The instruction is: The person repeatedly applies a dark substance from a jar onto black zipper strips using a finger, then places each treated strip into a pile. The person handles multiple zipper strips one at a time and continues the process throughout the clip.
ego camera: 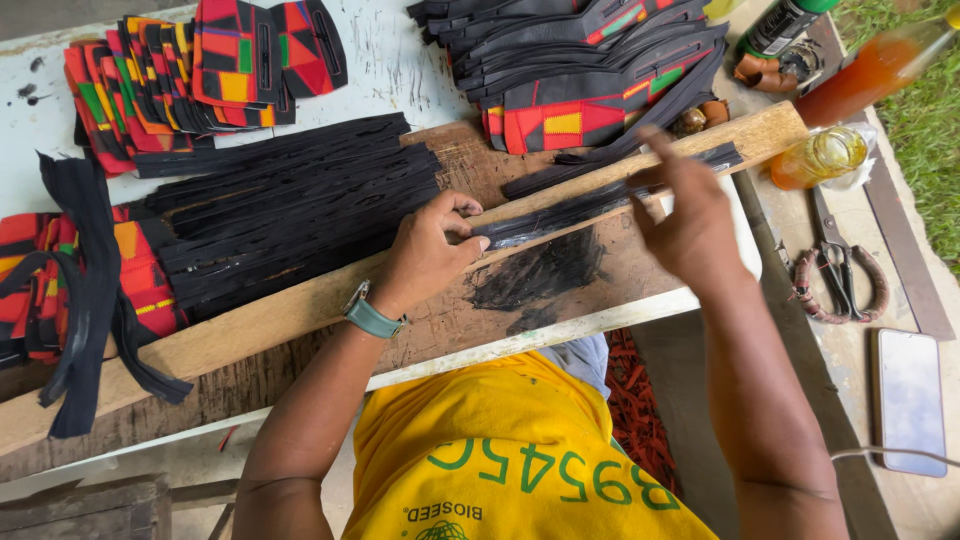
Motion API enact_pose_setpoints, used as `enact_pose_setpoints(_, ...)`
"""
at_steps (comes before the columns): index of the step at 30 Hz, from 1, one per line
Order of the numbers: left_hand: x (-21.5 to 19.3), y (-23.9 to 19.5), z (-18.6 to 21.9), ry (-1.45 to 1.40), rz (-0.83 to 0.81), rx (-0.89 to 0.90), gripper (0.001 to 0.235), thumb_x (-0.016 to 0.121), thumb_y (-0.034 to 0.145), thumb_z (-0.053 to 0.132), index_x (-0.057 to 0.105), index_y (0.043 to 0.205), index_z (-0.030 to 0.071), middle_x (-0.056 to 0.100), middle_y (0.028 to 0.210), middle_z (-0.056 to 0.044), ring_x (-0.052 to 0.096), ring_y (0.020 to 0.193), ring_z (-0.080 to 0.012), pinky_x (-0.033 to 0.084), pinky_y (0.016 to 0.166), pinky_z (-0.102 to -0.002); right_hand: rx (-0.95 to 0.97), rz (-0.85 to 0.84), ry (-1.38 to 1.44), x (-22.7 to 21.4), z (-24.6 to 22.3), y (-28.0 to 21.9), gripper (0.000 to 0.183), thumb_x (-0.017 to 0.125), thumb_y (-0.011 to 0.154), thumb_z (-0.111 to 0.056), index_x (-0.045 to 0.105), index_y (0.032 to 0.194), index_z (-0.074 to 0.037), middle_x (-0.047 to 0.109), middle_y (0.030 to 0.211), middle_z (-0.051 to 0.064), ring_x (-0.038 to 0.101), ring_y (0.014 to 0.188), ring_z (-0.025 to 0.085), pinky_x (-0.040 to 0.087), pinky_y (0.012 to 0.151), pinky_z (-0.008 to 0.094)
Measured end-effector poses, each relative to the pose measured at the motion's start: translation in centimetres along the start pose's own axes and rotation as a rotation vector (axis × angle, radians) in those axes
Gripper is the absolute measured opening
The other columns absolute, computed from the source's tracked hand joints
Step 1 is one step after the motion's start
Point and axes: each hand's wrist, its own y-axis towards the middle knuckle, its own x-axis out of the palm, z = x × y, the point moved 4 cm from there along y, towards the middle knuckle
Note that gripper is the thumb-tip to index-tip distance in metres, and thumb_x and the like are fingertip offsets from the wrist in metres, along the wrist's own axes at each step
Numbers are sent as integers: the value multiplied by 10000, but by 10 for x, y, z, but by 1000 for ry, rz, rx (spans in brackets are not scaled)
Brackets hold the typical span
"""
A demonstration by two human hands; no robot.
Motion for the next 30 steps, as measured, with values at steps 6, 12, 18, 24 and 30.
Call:
enact_pose_setpoints(6, -2, 2, 2, -4, -8, -54, 454, 802, 816, 150, 617, 1215, 41, 792, 966, -133, 791, 885, -224, 605, 754, -335, -209, -386, -225, 53, -41, 20, 602, 682, 1011, -239, 399, 1543, -226, 768, 976, 70, 695, 1025, 235, 520, 975, 404)
enact_pose_setpoints(12, -1, 4, 1, -37, 7, -55, 439, 809, 808, 121, 620, 1192, 21, 797, 968, -144, 792, 905, -221, 598, 790, -325, -431, -454, -179, 69, -45, 32, 630, 489, 977, -88, 327, 1578, -189, 755, 1095, 121, 696, 1067, 299, 507, 971, 445)
enact_pose_setpoints(18, -1, 3, 1, -81, 24, 1, 370, 817, 800, 82, 603, 1091, 2, 795, 960, -132, 794, 923, -195, 601, 804, -315, -575, -327, -165, 71, -52, 43, 539, 496, 974, -65, 407, 1498, -155, 755, 1112, 138, 697, 1015, 340, 495, 1015, 495)
enact_pose_setpoints(24, -2, 2, -8, -104, 34, -10, 367, 822, 810, 92, 600, 1090, 8, 776, 942, -94, 785, 917, -161, 600, 793, -300, -163, -246, 24, 26, -20, 68, 621, 625, 880, 43, 398, 1453, -29, 719, 955, 113, 699, 916, 323, 534, 959, 490)
enact_pose_setpoints(30, -3, 5, -8, -138, 131, 22, 375, 839, 787, 76, 600, 1071, 25, 734, 990, -74, 782, 893, -164, 592, 731, -307, 10, -178, 219, 2, -14, 28, 657, 739, 827, 59, 457, 1417, -9, 700, 1002, 131, 707, 905, 262, 579, 811, 364)
